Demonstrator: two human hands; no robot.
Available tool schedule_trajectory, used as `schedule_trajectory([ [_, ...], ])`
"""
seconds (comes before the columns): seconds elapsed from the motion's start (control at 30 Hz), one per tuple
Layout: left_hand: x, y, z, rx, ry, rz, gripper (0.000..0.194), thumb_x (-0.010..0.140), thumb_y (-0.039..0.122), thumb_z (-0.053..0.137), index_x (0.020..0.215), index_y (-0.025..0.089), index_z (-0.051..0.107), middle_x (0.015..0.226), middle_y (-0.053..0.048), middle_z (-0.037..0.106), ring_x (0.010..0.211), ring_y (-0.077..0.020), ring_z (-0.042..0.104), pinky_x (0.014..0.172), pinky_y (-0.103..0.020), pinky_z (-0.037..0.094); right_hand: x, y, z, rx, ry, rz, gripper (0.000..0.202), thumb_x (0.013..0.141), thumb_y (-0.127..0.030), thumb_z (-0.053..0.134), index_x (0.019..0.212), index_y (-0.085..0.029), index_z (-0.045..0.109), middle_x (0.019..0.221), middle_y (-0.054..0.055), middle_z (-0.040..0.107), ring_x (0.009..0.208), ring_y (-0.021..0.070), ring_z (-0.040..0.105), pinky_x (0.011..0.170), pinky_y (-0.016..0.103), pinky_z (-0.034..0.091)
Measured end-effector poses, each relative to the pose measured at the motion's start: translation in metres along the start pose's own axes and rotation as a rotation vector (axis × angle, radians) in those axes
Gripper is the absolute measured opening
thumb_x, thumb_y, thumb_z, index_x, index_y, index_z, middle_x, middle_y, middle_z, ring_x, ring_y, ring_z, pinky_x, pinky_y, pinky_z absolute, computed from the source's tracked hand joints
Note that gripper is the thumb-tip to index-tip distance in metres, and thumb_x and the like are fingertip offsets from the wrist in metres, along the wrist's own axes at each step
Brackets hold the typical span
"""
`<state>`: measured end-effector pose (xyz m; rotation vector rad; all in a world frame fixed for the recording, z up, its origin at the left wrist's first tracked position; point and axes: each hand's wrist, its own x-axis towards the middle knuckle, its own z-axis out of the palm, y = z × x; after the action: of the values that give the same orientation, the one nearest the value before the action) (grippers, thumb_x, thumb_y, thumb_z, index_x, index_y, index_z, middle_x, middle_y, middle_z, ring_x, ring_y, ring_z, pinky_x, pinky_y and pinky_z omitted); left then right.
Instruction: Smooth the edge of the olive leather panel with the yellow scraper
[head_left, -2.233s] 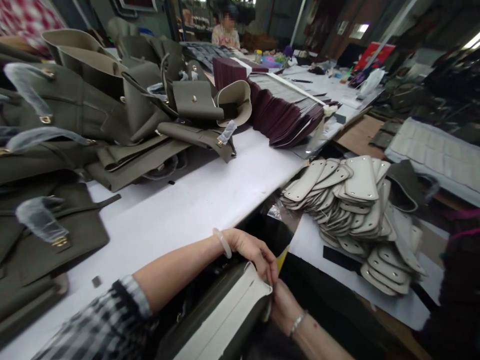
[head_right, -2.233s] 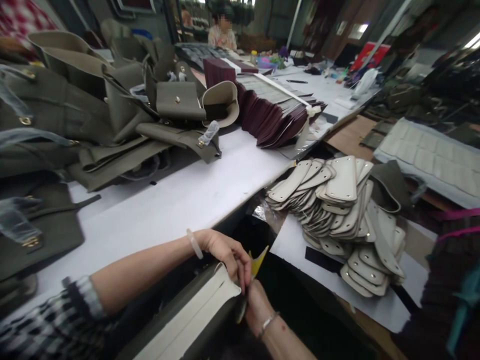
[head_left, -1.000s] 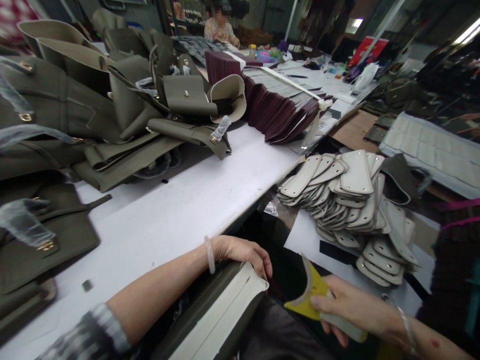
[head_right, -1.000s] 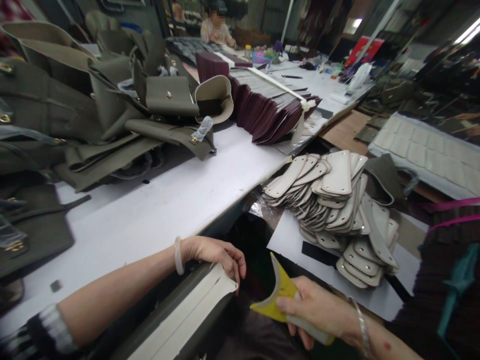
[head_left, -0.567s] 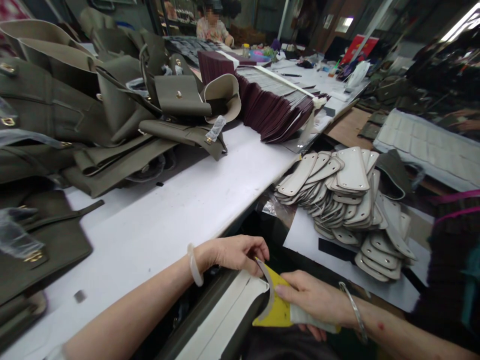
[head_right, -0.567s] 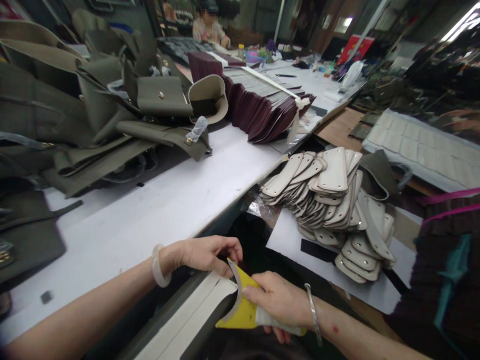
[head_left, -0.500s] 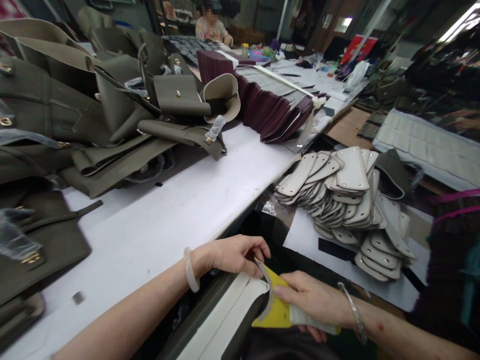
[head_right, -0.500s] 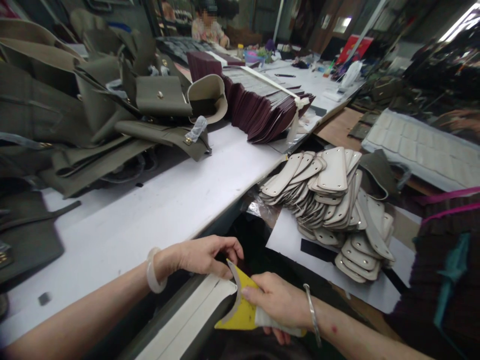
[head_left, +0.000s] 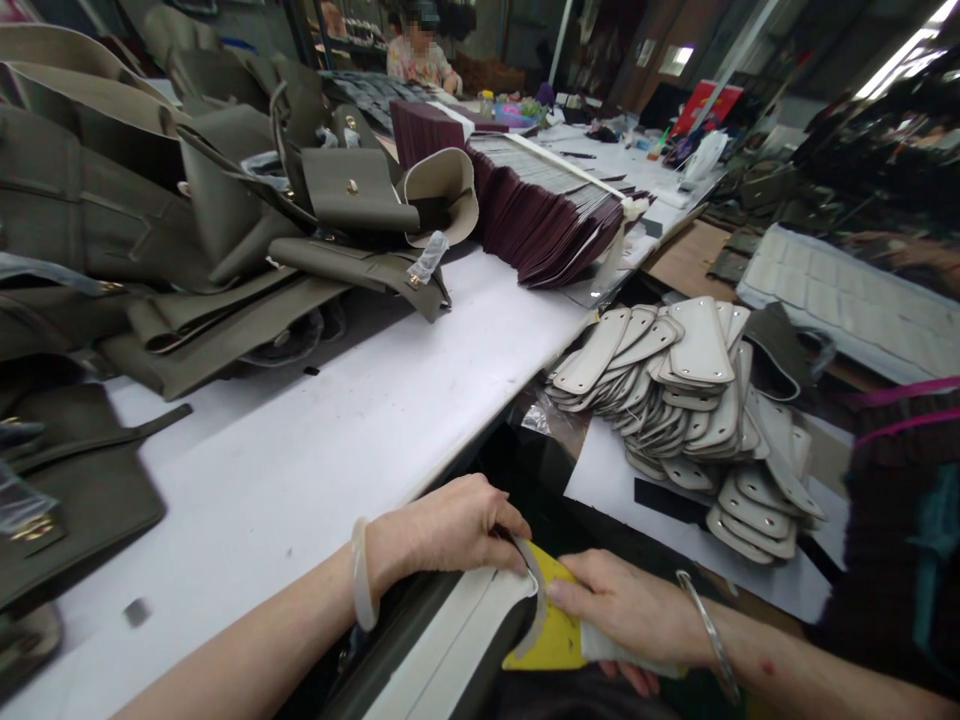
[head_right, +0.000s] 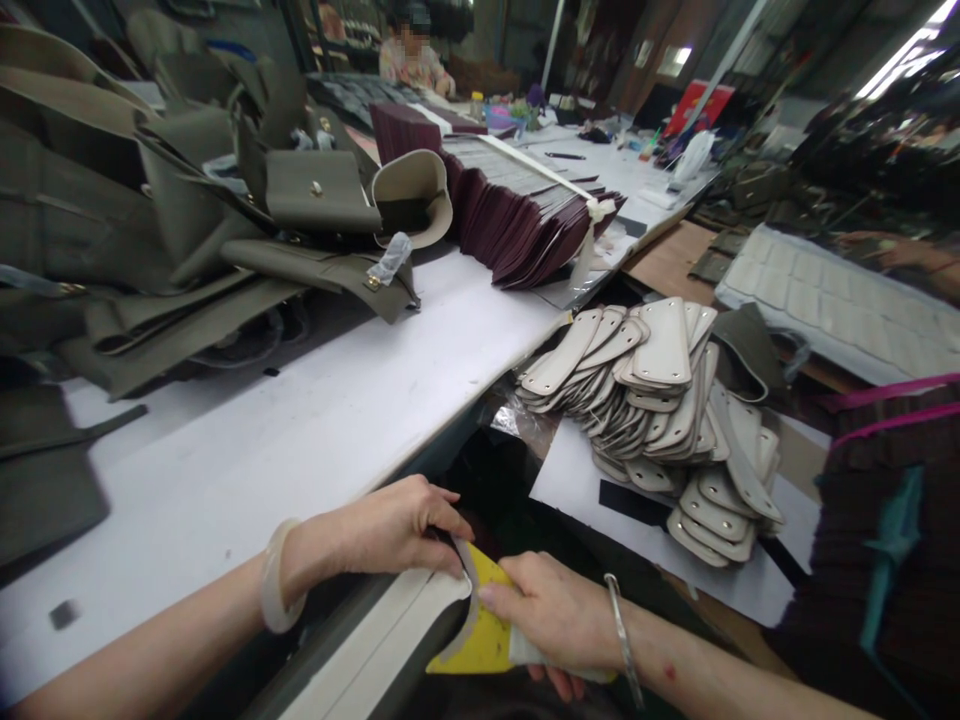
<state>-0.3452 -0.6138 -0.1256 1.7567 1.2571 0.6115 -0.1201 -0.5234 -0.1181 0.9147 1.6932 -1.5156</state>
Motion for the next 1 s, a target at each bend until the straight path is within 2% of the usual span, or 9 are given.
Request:
schedule_trajectory([
  [0.17, -0.005, 0.001, 0.001, 0.038, -0.001, 0.059, 0.025, 0.092, 0.041, 0.058, 0.096, 0.024, 0.075, 0.087, -0.002, 0.075, 0.086, -0.0177, 0.07, 0.098, -0.028, 0.042, 0.001, 0.002, 0.008, 0.038, 0.005, -0.029, 0.03, 0.097, -0.046, 0.037, 0.089, -0.019, 0.047, 0.052, -0.004, 0.056, 0.028, 0.0087, 0.047, 0.025, 0.013, 0.035],
  [0.33, -0.004, -0.005, 0.004, 0.025, 0.018, 0.095, 0.026, 0.091, 0.041, 0.06, 0.097, 0.021, 0.076, 0.088, -0.004, 0.076, 0.084, -0.0182, 0.071, 0.088, -0.025, 0.047, 0.002, 0.002, 0.02, 0.148, 0.015, -0.018, 0.031, 0.096, -0.048, 0.037, 0.092, -0.019, 0.048, 0.053, -0.004, 0.056, 0.028, 0.0078, 0.044, 0.025, 0.013, 0.034],
  [0.43, -0.003, -0.006, 0.002, 0.042, 0.013, 0.074, 0.028, 0.088, 0.039, 0.064, 0.105, 0.019, 0.075, 0.095, -0.006, 0.077, 0.087, -0.0199, 0.072, 0.084, -0.023, 0.049, 0.001, -0.005, 0.029, 0.162, 0.072, 0.017, 0.034, 0.096, -0.049, 0.037, 0.093, -0.017, 0.049, 0.052, -0.003, 0.054, 0.031, 0.0075, 0.044, 0.028, 0.013, 0.034],
  [0.5, -0.002, -0.006, 0.0, 0.045, 0.008, 0.054, 0.031, 0.086, 0.038, 0.067, 0.11, 0.018, 0.074, 0.098, -0.008, 0.077, 0.089, -0.0208, 0.072, 0.081, -0.022, 0.05, 0.001, -0.008, 0.036, 0.191, 0.131, 0.031, 0.038, 0.093, -0.053, 0.041, 0.092, -0.016, 0.053, 0.056, -0.002, 0.054, 0.036, 0.0074, 0.046, 0.032, 0.013, 0.036],
  [0.57, -0.001, -0.005, -0.002, 0.034, -0.001, 0.046, 0.032, 0.084, 0.035, 0.07, 0.11, 0.017, 0.073, 0.098, -0.008, 0.077, 0.088, -0.0206, 0.072, 0.078, -0.022, 0.05, 0.003, -0.006, 0.041, 0.224, 0.173, -0.019, 0.046, 0.09, -0.059, 0.047, 0.09, -0.014, 0.058, 0.064, 0.0, 0.057, 0.044, 0.0066, 0.048, 0.037, 0.013, 0.036],
  [0.73, 0.002, -0.007, -0.004, -0.015, -0.013, 0.038, 0.028, 0.08, 0.03, 0.075, 0.105, 0.016, 0.075, 0.091, -0.006, 0.077, 0.082, -0.0188, 0.072, 0.073, -0.02, 0.049, 0.016, 0.011, 0.053, 0.333, 0.188, -0.14, 0.065, 0.083, -0.073, 0.049, 0.09, -0.011, 0.064, 0.076, 0.007, 0.064, 0.054, 0.0091, 0.052, 0.045, 0.016, 0.039],
  [0.9, 0.004, -0.015, -0.003, -0.136, -0.024, -0.028, 0.034, 0.073, 0.034, 0.08, 0.103, 0.019, 0.075, 0.082, -0.001, 0.076, 0.075, -0.0155, 0.069, 0.067, -0.019, 0.047, 0.027, 0.009, 0.072, 0.445, 0.28, -0.126, 0.073, 0.074, -0.083, 0.05, 0.086, -0.012, 0.063, 0.071, 0.005, 0.063, 0.052, 0.0084, 0.054, 0.044, 0.015, 0.039],
  [1.0, 0.0, -0.01, -0.002, -0.198, -0.013, -0.12, 0.045, 0.074, 0.033, 0.078, 0.116, 0.021, 0.069, 0.091, -0.001, 0.075, 0.078, -0.0161, 0.069, 0.069, -0.021, 0.048, 0.034, -0.004, 0.087, 0.454, 0.319, -0.112, 0.078, 0.071, -0.087, 0.044, 0.085, -0.012, 0.061, 0.057, 0.004, 0.06, 0.04, 0.0093, 0.052, 0.037, 0.016, 0.036],
])
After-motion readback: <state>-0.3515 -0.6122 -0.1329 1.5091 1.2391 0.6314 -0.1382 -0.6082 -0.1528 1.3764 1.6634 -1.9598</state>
